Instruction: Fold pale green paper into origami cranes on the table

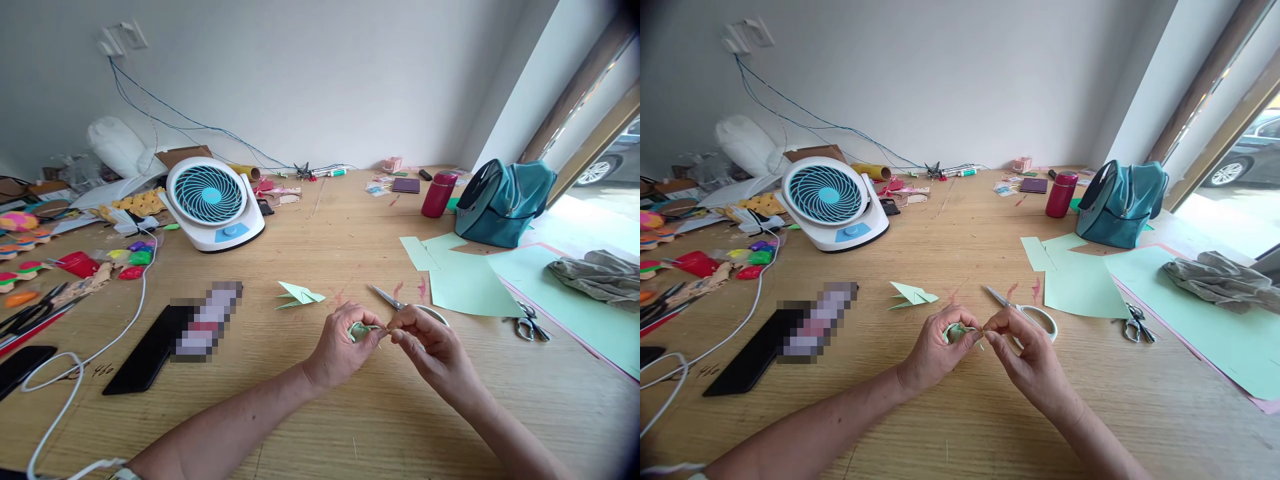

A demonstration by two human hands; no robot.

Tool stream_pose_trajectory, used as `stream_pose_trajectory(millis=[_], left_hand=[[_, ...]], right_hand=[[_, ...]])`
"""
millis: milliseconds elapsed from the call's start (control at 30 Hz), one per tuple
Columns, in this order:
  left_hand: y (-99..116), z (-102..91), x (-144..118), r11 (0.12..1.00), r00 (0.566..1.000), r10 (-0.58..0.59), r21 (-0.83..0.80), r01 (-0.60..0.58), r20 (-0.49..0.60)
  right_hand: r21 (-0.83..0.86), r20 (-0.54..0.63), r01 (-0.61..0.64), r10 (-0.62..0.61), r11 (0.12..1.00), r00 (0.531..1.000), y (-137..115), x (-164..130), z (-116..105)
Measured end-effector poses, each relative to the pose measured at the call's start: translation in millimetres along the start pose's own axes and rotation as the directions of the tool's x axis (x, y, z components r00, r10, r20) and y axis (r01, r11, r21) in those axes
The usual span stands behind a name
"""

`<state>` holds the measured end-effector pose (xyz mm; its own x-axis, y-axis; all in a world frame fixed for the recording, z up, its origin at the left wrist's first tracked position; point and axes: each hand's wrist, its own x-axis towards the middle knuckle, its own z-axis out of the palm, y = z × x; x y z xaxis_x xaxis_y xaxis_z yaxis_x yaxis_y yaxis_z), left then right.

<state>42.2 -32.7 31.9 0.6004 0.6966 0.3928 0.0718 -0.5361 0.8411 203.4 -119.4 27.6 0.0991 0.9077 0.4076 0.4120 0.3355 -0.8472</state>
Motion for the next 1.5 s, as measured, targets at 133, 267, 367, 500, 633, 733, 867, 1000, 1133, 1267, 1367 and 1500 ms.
stream_pose_trajectory(millis=[133, 267, 367, 500, 633, 733, 867, 1000, 1133, 1267, 1367, 1500], left_hand=[[-0.6, -0.1, 0.5, 1.000, 0.999, -0.021, -0.006, 0.021, 0.025], [-0.2, -0.8, 2.4, 0.996, 0.998, -0.044, -0.074, 0.048, 0.047], [-0.5, -2.1, 3.9, 0.994, 0.998, -0.054, -0.094, 0.057, 0.040], [-1.9, -3.0, 4.3, 0.994, 0.999, -0.040, -0.100, 0.042, 0.023], [-1.0, -2.4, 4.0, 0.995, 1.000, 0.024, -0.102, -0.022, 0.012], [0.6, -1.7, 3.5, 0.995, 0.999, 0.033, -0.091, -0.032, 0.004], [0.5, -1.0, 2.5, 0.994, 0.998, -0.057, -0.092, 0.056, -0.006], [-2.4, -1.3, 2.9, 0.991, 1.000, -0.016, -0.131, 0.017, 0.002], [-4.5, -2.2, 3.8, 0.991, 1.000, 0.025, -0.134, -0.025, 0.003], [-3.6, -2.4, 3.4, 0.992, 0.999, 0.012, -0.126, -0.007, 0.035], [-2.7, -2.6, 3.3, 0.981, 0.999, -0.033, -0.192, 0.040, 0.041], [-5.1, -3.8, 5.3, 0.947, 0.994, -0.108, -0.301, 0.109, 0.022]], right_hand=[[-0.042, -0.021, 0.023, -0.024, 0.999, 0.999, 1.5, -0.6, 1.0], [-0.056, -0.047, 0.001, -0.004, 0.998, 0.999, 3.0, -1.0, -0.4], [-0.010, -0.085, -0.060, 0.059, 0.998, 0.995, 4.6, -0.7, -1.7], [0.043, -0.068, -0.074, 0.077, 0.996, 0.995, 6.2, -0.3, 0.0], [0.016, -0.050, -0.071, 0.072, 0.997, 0.996, 8.2, -1.1, 3.8], [-0.024, -0.083, -0.045, 0.043, 0.999, 0.996, 9.6, -1.8, 5.3], [-0.021, -0.113, -0.040, 0.037, 0.999, 0.993, 8.7, -1.5, 4.3], [-0.064, -0.100, -0.039, 0.032, 0.997, 0.994, 3.7, -0.2, 2.4], [-0.126, -0.080, -0.014, 0.004, 0.992, 0.997, -1.4, 0.5, 1.7], [-0.133, -0.065, -0.009, 0.000, 0.991, 0.998, -0.6, 0.0, 0.5], [-0.062, -0.093, -0.050, 0.044, 0.997, 0.995, 4.2, -0.5, -2.5], [0.106, -0.147, -0.146, 0.160, 0.984, 0.976, 9.0, 0.7, -7.0]])
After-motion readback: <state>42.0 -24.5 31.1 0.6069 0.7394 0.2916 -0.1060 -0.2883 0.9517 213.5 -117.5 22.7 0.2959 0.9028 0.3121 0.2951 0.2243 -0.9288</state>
